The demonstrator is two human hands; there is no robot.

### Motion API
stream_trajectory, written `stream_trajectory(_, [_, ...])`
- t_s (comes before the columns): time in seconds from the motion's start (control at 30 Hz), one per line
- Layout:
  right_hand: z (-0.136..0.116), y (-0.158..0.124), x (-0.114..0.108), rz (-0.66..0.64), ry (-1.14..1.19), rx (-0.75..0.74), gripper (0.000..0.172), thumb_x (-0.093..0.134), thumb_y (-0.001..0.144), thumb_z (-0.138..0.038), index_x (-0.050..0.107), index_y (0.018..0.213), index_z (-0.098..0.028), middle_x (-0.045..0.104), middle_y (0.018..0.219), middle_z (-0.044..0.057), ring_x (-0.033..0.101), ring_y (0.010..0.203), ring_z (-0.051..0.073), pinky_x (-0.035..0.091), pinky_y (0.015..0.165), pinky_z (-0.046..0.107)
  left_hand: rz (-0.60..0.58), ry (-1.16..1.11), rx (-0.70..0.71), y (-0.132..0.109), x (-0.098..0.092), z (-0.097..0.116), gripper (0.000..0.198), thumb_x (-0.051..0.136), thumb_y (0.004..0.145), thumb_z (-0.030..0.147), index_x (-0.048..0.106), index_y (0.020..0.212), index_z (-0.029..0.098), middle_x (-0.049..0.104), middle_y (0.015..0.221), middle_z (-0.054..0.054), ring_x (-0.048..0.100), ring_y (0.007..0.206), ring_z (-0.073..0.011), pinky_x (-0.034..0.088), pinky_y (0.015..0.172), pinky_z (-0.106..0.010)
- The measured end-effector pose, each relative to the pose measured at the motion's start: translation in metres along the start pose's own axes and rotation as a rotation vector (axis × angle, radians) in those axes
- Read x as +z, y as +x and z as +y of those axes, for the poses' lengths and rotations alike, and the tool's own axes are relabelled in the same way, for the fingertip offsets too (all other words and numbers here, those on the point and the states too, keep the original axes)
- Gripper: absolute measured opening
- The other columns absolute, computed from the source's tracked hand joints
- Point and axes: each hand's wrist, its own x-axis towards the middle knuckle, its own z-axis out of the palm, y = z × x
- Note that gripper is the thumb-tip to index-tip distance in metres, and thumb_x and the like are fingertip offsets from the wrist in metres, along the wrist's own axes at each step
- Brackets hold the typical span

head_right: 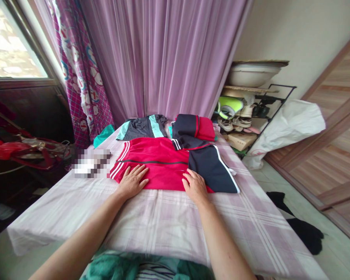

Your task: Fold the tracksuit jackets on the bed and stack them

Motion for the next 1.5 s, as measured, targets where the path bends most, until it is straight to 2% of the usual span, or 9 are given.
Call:
stream_trajectory(0.37, [0.000,0.005,-0.002,-0.011,-0.018,0.005,0.032,0.048,0.091,-0.028,0.073,0.110,-0.022,0.068,0.126,0.011,0.064,0.111,0.024,0.049,0.096,0.039,0.045,0.012,0.014,-0.001,-0.008,0.004,0.049,0.042,0.096,0.050,0.051,0.142,0.033,0.048,0.151,-0.004,0.037,0.143,-0.0288,0.017,0.121,-0.057])
stream_trajectory(0.47, [0.003,0.026,-0.011,-0.015,-0.053,0.009,0.034,0.046,0.092,-0.027,0.073,0.112,-0.020,0.069,0.123,0.011,0.064,0.110,0.024,0.048,0.096,0.039,0.069,-0.010,0.033,0.001,-0.013,0.005,0.048,0.041,0.098,0.048,0.052,0.141,0.031,0.052,0.147,-0.004,0.041,0.141,-0.0290,0.018,0.121,-0.058])
stream_trajectory(0.6, [0.008,0.076,-0.017,-0.036,-0.125,-0.015,0.032,0.047,0.092,-0.027,0.072,0.111,-0.022,0.066,0.129,0.010,0.058,0.118,0.025,0.045,0.099,0.041,0.107,-0.054,0.030,0.002,-0.014,0.003,0.045,0.036,0.100,0.045,0.057,0.136,0.029,0.060,0.140,-0.004,0.047,0.136,-0.0273,0.018,0.120,-0.058])
stream_trajectory(0.8, [0.025,0.142,0.011,-0.244,-0.237,0.095,0.031,0.052,0.091,-0.033,0.073,0.108,-0.018,0.053,0.145,0.015,0.041,0.136,0.033,0.033,0.108,0.056,0.121,-0.096,0.040,-0.001,-0.010,-0.003,0.045,0.033,0.101,0.044,0.061,0.132,0.025,0.063,0.136,-0.005,0.050,0.133,-0.0268,0.022,0.119,-0.056])
stream_trajectory(1.0, [0.044,0.154,0.031,-0.414,-0.198,0.162,0.039,0.047,0.095,-0.041,0.067,0.122,-0.022,0.054,0.144,0.013,0.041,0.137,0.030,0.028,0.111,0.058,0.161,-0.133,0.055,-0.001,-0.006,-0.005,0.042,0.035,0.101,0.041,0.063,0.128,0.025,0.066,0.131,-0.006,0.054,0.130,-0.0271,0.024,0.118,-0.057])
stream_trajectory(1.13, [0.042,0.155,0.016,-0.327,-0.185,0.120,0.041,0.041,0.097,-0.036,0.065,0.125,-0.020,0.056,0.142,0.012,0.048,0.132,0.027,0.032,0.112,0.051,0.208,-0.178,0.072,0.000,-0.005,-0.007,0.039,0.039,0.100,0.039,0.063,0.127,0.025,0.068,0.128,-0.006,0.056,0.127,-0.0277,0.026,0.116,-0.060])
stream_trajectory(1.3, [0.021,0.160,-0.019,-0.103,0.134,0.042,0.040,0.042,0.096,-0.038,0.071,0.119,-0.023,0.065,0.131,0.008,0.059,0.121,0.023,0.043,0.108,0.038,0.331,-0.274,0.075,0.002,-0.004,-0.005,0.036,0.044,0.097,0.036,0.063,0.126,0.024,0.069,0.125,-0.008,0.060,0.122,-0.0262,0.038,0.112,-0.053])
stream_trajectory(1.4, [-0.013,0.148,-0.034,-0.059,0.314,-0.070,0.040,0.044,0.096,-0.042,0.072,0.117,-0.022,0.067,0.129,0.008,0.060,0.121,0.022,0.046,0.106,0.037,0.386,-0.439,-0.006,0.006,-0.011,0.001,0.042,0.046,0.096,0.039,0.056,0.134,0.024,0.070,0.124,-0.009,0.063,0.117,-0.0246,0.049,0.103,-0.045])
stream_trajectory(1.5, [-0.059,0.123,-0.035,-0.068,0.393,-0.191,0.039,0.046,0.096,-0.041,0.069,0.122,-0.022,0.066,0.130,0.009,0.060,0.121,0.022,0.046,0.106,0.039,0.347,-0.699,-0.192,0.011,-0.026,0.005,0.056,0.046,0.096,0.045,0.039,0.148,0.027,0.071,0.121,-0.009,0.070,0.102,-0.0217,0.058,0.083,-0.036])
